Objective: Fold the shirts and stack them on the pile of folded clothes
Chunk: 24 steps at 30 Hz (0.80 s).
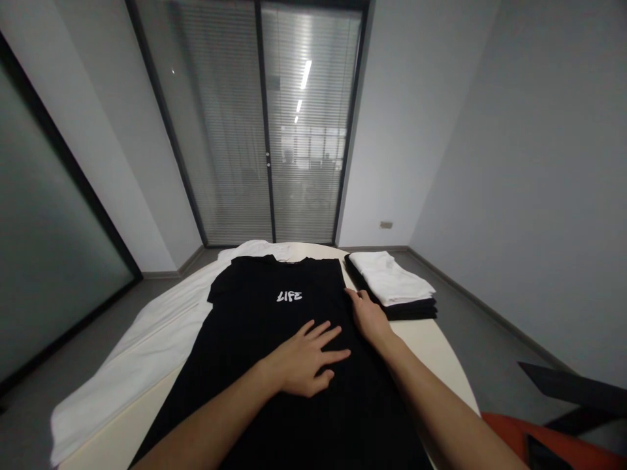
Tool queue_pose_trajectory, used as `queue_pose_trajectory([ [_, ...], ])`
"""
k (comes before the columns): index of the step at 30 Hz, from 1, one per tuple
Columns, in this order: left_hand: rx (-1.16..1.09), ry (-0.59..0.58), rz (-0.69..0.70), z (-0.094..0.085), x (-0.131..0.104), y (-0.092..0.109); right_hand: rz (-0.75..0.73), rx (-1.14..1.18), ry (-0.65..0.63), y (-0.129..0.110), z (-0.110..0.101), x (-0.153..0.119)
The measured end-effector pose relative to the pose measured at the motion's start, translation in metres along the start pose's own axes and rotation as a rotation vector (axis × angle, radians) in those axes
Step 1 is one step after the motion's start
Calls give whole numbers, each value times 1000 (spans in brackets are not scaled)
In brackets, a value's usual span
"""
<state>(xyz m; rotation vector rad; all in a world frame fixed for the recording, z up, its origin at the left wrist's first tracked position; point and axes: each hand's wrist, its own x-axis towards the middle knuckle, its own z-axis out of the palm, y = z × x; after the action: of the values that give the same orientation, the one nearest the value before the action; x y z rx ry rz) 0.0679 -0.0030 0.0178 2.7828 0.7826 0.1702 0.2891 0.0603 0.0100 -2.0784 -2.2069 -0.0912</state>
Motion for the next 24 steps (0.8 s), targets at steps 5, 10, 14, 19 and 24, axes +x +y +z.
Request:
queue_pose_trajectory([
  [5,-85,-10,282,11,0,49,-50,2,-29,4,-3,0],
  [10,56,48,466,32,-4,71,-61,39,-27,7,-4,1],
  [14,150,161,496,53,-1,76,-55,42,-11,5,-5,0],
  [19,115,146,500,64,-1,74,-100,-19,103,-2,0,0],
  [24,0,97,497,54,0,74,-57,97,154,0,9,4],
])
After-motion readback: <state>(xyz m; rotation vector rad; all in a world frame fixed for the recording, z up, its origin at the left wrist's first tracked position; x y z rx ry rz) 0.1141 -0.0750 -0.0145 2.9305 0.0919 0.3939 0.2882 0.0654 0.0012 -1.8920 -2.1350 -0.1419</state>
